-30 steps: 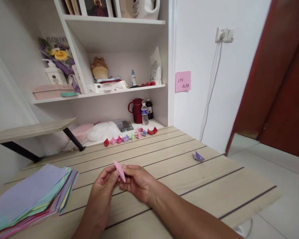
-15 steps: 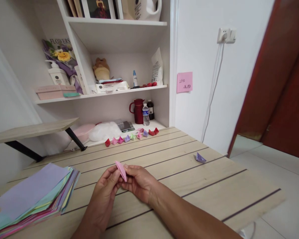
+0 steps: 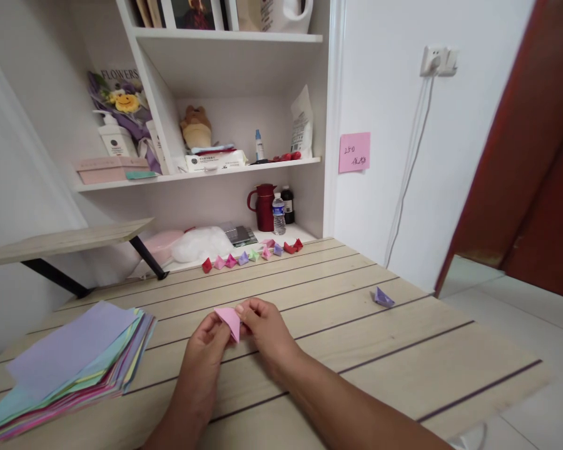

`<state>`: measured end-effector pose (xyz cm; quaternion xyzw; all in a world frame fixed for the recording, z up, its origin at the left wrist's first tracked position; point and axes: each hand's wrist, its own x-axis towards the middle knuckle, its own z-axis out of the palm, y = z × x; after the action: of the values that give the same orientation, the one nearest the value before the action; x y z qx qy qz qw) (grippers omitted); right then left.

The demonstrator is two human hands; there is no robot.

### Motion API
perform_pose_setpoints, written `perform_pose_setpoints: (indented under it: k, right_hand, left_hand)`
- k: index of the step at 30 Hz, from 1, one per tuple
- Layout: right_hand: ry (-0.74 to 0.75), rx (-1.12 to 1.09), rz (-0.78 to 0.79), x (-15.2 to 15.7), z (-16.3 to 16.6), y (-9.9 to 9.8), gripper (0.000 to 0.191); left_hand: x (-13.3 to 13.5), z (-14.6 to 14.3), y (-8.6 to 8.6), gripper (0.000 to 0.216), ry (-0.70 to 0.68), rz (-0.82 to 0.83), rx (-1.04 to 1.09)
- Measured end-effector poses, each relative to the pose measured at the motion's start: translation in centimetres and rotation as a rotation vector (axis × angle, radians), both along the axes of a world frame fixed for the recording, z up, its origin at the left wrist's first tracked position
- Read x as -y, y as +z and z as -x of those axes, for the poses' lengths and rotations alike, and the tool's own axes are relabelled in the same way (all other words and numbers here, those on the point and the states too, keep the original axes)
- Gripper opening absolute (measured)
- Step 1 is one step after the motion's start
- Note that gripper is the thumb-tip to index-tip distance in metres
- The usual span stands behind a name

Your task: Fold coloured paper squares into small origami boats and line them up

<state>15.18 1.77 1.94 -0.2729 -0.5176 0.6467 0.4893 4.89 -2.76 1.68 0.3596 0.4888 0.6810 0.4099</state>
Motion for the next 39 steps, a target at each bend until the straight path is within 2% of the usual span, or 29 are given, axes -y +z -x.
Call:
perform_pose_setpoints:
  k: [6, 9, 12, 17, 20, 23, 27, 32, 35, 39]
  right_hand:
    - [-0.119, 0.148, -0.246, 0.0, -0.2, 0.0, 0.031]
    - [-0.137, 0.185, -0.328, 0.5, -0.3, 0.4, 0.028]
    - [-0.139, 0.184, -0.377, 1.0, -0.4, 0.7, 0.015]
    - [-0.024, 0.185, -0.402, 1.9, -0.4, 1.1, 0.038]
    - [-0.005, 0.224, -0.406, 2.2, -0.2, 1.2, 0.049]
    - [-0.018, 0.227, -0.425, 2.2, 0.1, 1.0, 0.050]
    - [-0.083, 0.272, -0.455, 2.0, 0.0, 0.8, 0.043]
    - [-0.186, 0.363, -0.592, 2.0, -0.2, 0.8, 0.034]
    - [-0.211, 0.383, -0.616, 2.1, -0.2, 0.8, 0.026]
    - [-0.252, 0.409, -0.723, 2.0, -0.2, 0.7, 0.021]
  left_hand:
    - [0.0, 0.2, -0.3, 0.021, 0.090, 0.024, -0.222]
    - [0.2, 0.5, -0.3, 0.012, 0.192, 0.015, -0.369]
    - [0.6, 0.7, -0.3, 0.010, 0.328, -0.016, -0.507]
    - [1.0, 1.1, -0.6, 0.014, 0.476, -0.026, -0.639]
    - [1.2, 1.3, -0.8, 0.013, 0.484, -0.027, -0.685]
    - [1.3, 1.3, -0.6, 0.013, 0.487, -0.044, -0.729]
    - [1.2, 1.4, -0.6, 0.012, 0.498, -0.084, -0.787]
    - [1.0, 1.5, -0.9, 0.011, 0.531, -0.114, -0.837]
    - [0.9, 1.3, -1.0, 0.013, 0.554, -0.118, -0.847]
    - [0.9, 1.2, -1.0, 0.017, 0.562, -0.128, -0.847]
